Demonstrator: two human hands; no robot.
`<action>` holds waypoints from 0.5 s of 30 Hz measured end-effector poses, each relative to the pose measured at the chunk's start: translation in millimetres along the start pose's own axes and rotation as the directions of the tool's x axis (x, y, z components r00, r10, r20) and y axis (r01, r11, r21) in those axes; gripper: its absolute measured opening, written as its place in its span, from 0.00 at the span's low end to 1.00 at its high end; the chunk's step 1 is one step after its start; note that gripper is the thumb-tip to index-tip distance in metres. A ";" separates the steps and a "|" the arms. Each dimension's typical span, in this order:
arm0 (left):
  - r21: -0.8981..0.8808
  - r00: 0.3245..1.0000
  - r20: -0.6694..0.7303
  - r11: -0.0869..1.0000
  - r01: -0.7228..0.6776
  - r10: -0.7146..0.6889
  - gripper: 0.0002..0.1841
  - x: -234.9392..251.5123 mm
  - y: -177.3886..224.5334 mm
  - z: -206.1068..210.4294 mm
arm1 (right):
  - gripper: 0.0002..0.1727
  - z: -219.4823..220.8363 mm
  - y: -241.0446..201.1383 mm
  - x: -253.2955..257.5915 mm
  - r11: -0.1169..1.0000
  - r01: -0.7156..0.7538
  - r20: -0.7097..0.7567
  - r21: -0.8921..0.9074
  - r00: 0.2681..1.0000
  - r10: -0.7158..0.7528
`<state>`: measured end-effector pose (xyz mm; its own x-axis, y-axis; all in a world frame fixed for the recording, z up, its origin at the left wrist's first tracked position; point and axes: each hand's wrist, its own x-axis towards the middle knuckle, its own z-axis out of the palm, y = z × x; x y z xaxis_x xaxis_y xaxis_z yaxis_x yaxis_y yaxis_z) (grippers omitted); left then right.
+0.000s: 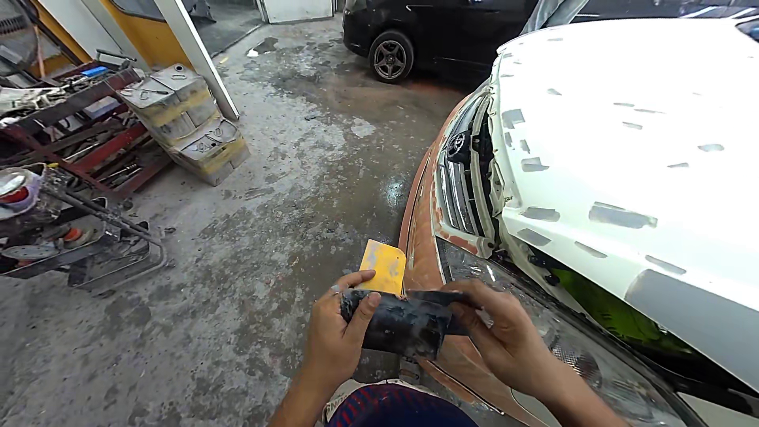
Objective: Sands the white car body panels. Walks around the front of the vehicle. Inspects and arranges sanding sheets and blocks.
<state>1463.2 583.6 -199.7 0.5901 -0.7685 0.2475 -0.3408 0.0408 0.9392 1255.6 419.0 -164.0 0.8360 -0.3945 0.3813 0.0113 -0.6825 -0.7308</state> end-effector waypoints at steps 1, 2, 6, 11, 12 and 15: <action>0.018 1.000 -0.006 1.000 -0.007 0.007 0.24 -1.5 0.3 1.4 | 0.15 -1.7 0.7 -2.5 1.000 -0.002 0.044 -0.002 0.999 0.002; 0.031 1.000 -0.001 0.999 -0.018 0.018 0.24 -3.5 -0.2 2.0 | 0.15 -6.0 2.4 -4.6 1.000 -0.026 0.107 -0.006 0.994 0.026; -0.103 0.997 0.063 0.994 -0.033 0.040 0.28 -11.2 -2.7 3.0 | 0.21 -37.5 15.7 -7.5 0.921 -0.331 0.113 0.206 0.943 0.314; 0.009 0.988 0.082 0.991 -0.133 0.131 0.25 -7.2 6.5 11.7 | 0.18 -45.9 22.4 -18.0 0.243 -0.765 0.639 0.596 0.635 0.433; 0.089 0.981 0.094 0.980 -0.178 0.169 0.24 -6.0 9.3 15.3 | 0.22 -40.8 25.5 -20.9 0.129 -0.818 0.756 0.560 0.568 0.324; 0.265 0.947 0.162 0.912 -0.312 0.276 0.24 -5.0 20.9 27.4 | 0.33 -27.3 23.3 -17.0 0.222 -0.897 0.796 0.383 0.442 0.414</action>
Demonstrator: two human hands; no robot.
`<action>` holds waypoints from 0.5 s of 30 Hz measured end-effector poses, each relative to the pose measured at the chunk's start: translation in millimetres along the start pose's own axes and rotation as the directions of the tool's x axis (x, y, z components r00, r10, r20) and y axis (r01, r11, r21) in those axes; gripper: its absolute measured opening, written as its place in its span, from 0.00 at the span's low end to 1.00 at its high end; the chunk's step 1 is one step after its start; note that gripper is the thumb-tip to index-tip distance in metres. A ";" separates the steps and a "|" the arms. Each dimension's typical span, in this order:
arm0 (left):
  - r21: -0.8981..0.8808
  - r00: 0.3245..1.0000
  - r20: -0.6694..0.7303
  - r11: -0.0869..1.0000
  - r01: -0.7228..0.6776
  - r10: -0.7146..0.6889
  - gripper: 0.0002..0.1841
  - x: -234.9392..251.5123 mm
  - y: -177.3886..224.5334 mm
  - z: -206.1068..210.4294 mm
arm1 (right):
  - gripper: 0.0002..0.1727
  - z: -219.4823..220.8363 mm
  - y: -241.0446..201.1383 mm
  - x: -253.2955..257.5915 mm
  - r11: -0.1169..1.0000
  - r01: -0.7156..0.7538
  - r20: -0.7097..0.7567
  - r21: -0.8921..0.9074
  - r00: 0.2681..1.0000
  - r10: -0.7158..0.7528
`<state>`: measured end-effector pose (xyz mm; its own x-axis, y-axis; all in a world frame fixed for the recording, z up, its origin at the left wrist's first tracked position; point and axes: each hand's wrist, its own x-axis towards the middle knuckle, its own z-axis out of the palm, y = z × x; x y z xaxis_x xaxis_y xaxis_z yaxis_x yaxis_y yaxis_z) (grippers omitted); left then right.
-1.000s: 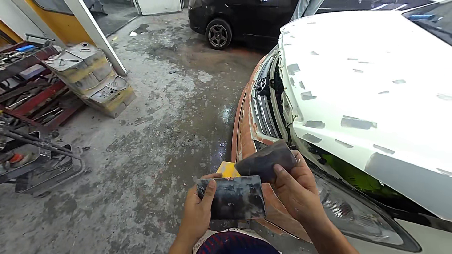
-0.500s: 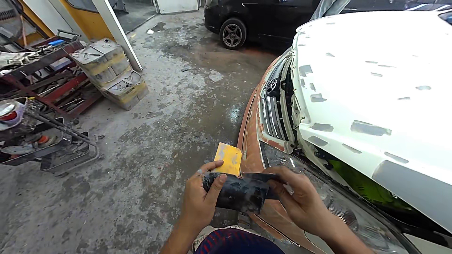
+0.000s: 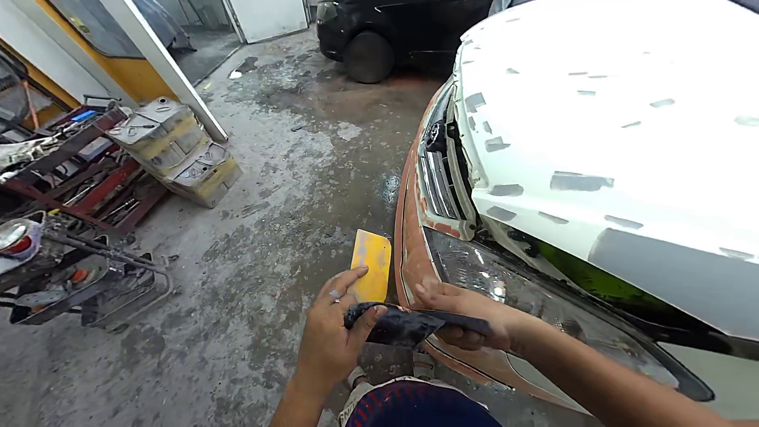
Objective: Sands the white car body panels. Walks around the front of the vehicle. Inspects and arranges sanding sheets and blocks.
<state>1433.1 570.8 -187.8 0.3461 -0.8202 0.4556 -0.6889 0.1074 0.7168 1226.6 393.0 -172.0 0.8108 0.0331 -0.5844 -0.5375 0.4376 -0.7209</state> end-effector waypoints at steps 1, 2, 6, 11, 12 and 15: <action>0.038 0.999 0.006 0.998 -0.051 0.051 0.24 0.8 4.9 3.0 | 0.36 3.9 -3.0 3.8 0.992 -0.052 -0.098 -0.112 0.994 0.041; 0.060 0.994 0.004 0.992 -0.109 0.109 0.23 0.9 9.5 6.4 | 0.38 5.4 -5.7 8.5 0.969 -0.113 -0.187 -0.218 0.980 0.072; -0.067 0.983 -0.067 0.982 -0.175 0.170 0.22 -5.2 18.5 18.4 | 0.33 -24.4 5.1 27.7 0.912 -0.055 -0.471 -0.407 0.868 -0.158; -0.268 0.975 -0.179 0.960 0.083 -0.135 0.27 -26.5 14.9 30.9 | 0.29 -27.0 33.8 19.7 0.752 0.573 -0.752 -0.326 0.326 -0.573; -0.279 0.967 -0.184 0.953 0.119 -0.175 0.27 -29.4 15.3 33.1 | 0.33 -15.6 37.3 18.6 0.688 0.635 -0.761 -0.351 0.234 -0.605; -0.290 0.965 -0.155 0.944 0.159 -0.210 0.26 -30.7 23.0 39.7 | 0.42 21.2 49.8 28.0 0.580 0.696 -0.704 -0.423 0.151 -0.694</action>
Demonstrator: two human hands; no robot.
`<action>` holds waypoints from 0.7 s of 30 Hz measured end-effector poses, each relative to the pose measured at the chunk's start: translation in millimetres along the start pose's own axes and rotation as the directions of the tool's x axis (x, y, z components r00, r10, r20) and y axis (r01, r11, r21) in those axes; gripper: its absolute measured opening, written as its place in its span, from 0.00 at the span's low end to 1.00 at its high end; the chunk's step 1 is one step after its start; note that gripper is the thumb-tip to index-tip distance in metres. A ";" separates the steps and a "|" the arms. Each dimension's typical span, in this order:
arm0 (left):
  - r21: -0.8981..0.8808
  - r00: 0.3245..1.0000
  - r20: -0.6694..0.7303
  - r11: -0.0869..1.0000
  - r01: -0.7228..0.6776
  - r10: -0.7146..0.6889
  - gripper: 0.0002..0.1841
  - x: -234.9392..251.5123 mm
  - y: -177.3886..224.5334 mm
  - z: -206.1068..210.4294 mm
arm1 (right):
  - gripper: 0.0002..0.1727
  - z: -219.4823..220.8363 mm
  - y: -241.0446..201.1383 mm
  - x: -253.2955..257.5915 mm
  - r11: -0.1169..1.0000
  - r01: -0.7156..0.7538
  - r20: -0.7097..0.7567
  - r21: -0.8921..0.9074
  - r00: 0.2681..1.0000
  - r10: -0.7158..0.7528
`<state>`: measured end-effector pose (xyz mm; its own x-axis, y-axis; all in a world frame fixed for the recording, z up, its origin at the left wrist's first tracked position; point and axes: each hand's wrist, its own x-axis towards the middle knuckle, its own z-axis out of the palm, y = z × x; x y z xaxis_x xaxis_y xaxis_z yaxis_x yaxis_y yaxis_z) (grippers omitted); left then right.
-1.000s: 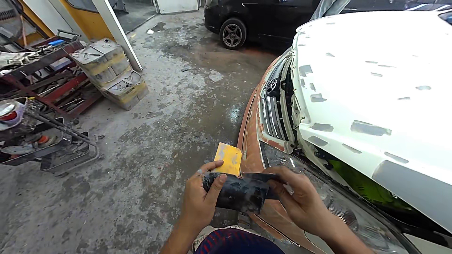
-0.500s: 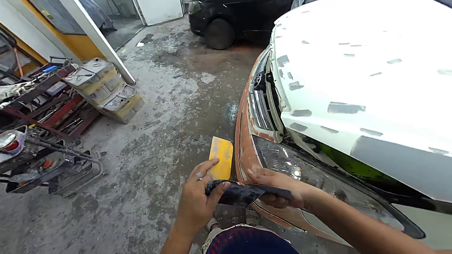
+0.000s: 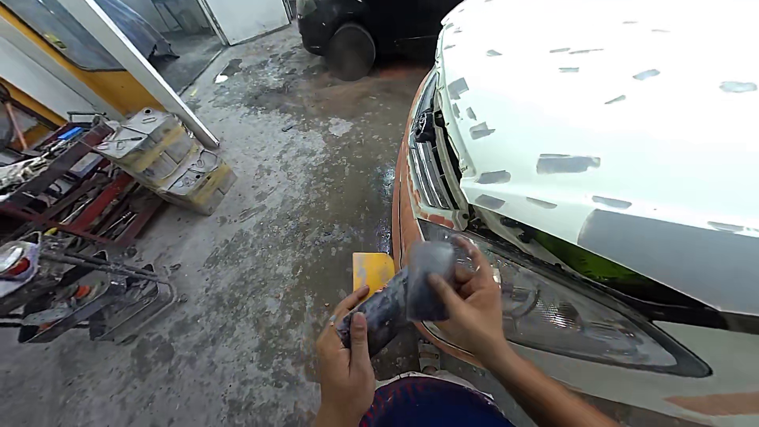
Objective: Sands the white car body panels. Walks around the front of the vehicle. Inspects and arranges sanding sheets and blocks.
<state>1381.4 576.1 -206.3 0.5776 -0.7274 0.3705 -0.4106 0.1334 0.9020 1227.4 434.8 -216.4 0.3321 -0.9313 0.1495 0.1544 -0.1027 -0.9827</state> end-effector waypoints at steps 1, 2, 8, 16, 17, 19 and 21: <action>0.024 1.000 0.027 1.000 -0.006 0.006 0.26 0.3 2.4 2.2 | 0.41 8.7 1.3 -8.6 0.999 0.031 0.040 0.013 0.999 -0.031; 0.071 0.998 0.058 0.997 -0.023 0.019 0.26 0.4 3.9 3.2 | 0.36 16.7 1.2 -14.7 0.998 0.065 0.073 0.023 0.995 -0.067; 0.268 0.982 0.185 0.963 -0.006 -0.045 0.25 4.5 -2.1 -30.8 | 0.16 23.1 -22.7 12.6 0.958 0.282 0.056 0.048 0.957 -0.285; -0.067 0.927 -0.008 0.925 0.374 -0.375 0.24 6.1 -9.7 -77.4 | 0.13 13.5 -18.9 36.7 0.791 0.548 0.660 -0.273 0.705 -0.261; -0.086 0.897 -0.059 0.898 0.432 -0.438 0.23 4.7 -11.8 -81.9 | 0.13 18.4 -18.7 35.2 0.672 0.659 0.639 -0.337 0.684 -0.351; -0.131 0.842 -0.086 0.843 0.521 -0.533 0.23 1.0 -17.3 -92.4 | 0.18 36.0 -16.2 21.4 0.520 0.777 0.668 -0.355 0.600 -0.441; -0.169 0.812 -0.047 0.806 0.567 -0.581 0.23 -3.6 -19.4 -101.0 | 0.21 64.6 -8.5 4.6 0.435 0.848 0.771 -0.303 0.486 -0.412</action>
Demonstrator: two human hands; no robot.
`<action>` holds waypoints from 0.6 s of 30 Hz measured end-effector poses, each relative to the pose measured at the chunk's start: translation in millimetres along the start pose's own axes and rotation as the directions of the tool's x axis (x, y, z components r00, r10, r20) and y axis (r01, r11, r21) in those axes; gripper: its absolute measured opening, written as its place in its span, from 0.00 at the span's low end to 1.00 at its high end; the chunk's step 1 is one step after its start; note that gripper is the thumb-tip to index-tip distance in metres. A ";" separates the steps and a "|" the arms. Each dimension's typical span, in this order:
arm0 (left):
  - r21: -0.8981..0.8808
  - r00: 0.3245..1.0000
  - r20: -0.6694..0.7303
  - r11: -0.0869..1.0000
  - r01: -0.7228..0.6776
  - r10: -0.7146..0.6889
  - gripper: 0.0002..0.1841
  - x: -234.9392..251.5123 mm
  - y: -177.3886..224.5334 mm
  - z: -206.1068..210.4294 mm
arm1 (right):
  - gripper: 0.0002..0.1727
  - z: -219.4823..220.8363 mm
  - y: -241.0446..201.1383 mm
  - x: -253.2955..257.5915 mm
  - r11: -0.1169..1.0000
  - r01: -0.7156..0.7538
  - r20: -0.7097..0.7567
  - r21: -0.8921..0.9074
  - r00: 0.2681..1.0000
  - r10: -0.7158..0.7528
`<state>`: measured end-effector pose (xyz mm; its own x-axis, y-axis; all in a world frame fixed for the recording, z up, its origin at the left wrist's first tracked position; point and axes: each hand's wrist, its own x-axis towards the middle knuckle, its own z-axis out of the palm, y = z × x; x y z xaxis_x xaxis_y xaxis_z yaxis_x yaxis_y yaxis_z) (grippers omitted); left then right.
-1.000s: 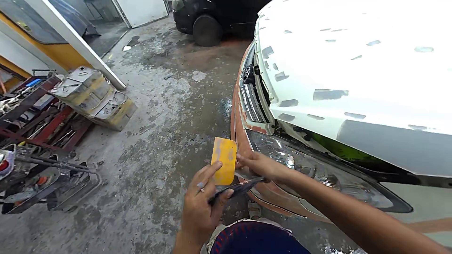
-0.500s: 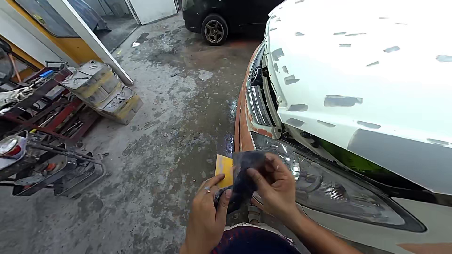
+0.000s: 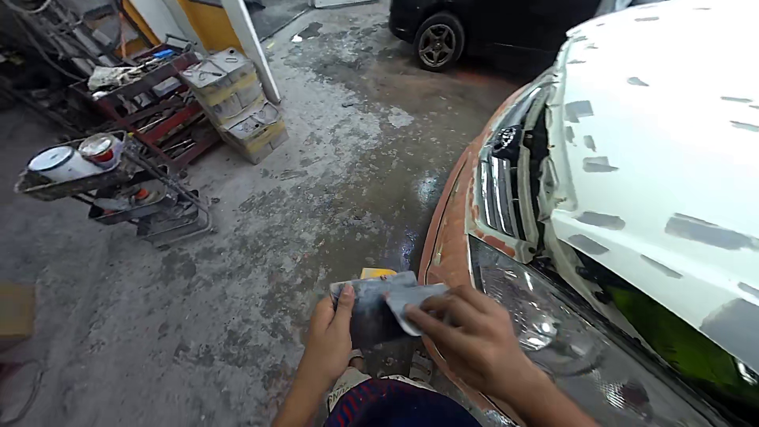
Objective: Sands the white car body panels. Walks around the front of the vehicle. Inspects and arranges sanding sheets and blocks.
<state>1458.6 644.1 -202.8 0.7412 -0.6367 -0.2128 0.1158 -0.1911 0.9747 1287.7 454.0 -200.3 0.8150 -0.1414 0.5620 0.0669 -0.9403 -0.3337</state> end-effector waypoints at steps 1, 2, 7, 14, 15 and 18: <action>0.003 1.000 0.015 1.000 0.015 -0.015 0.23 -1.9 -1.4 -4.7 | 0.22 15.4 -4.9 8.3 1.000 0.024 0.039 -0.019 0.999 -0.024; 0.019 1.000 0.023 1.000 0.016 -0.016 0.23 -4.1 -3.5 -10.6 | 0.21 29.5 -5.7 17.8 1.000 0.009 0.034 -0.023 0.999 -0.008; 0.254 0.979 -0.178 0.966 -0.050 0.098 0.26 -13.9 -16.3 -60.5 | 0.13 57.2 5.7 80.1 0.966 -0.133 -0.322 0.220 0.925 0.201; 0.398 0.866 -0.424 0.914 -0.084 0.264 0.25 -15.5 -34.9 -130.5 | 0.14 137.1 -27.9 111.9 0.485 -0.553 0.157 0.678 0.753 0.639; 0.397 0.853 -0.438 0.912 -0.101 0.284 0.26 -17.0 -36.0 -134.4 | 0.14 145.9 -45.6 115.0 0.322 -0.569 0.258 0.757 0.713 0.652; 0.319 0.853 -0.387 0.919 -0.232 0.350 0.21 -17.1 -33.8 -142.7 | 0.13 179.5 -83.8 124.0 0.068 -0.577 0.439 0.814 0.688 0.578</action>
<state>1536.3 768.2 -222.4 0.9287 -0.3208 0.1859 -0.2766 -0.2655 0.9236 1486.5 570.8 -238.5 0.8521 -0.5047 -0.1387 0.0028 0.2694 -0.9630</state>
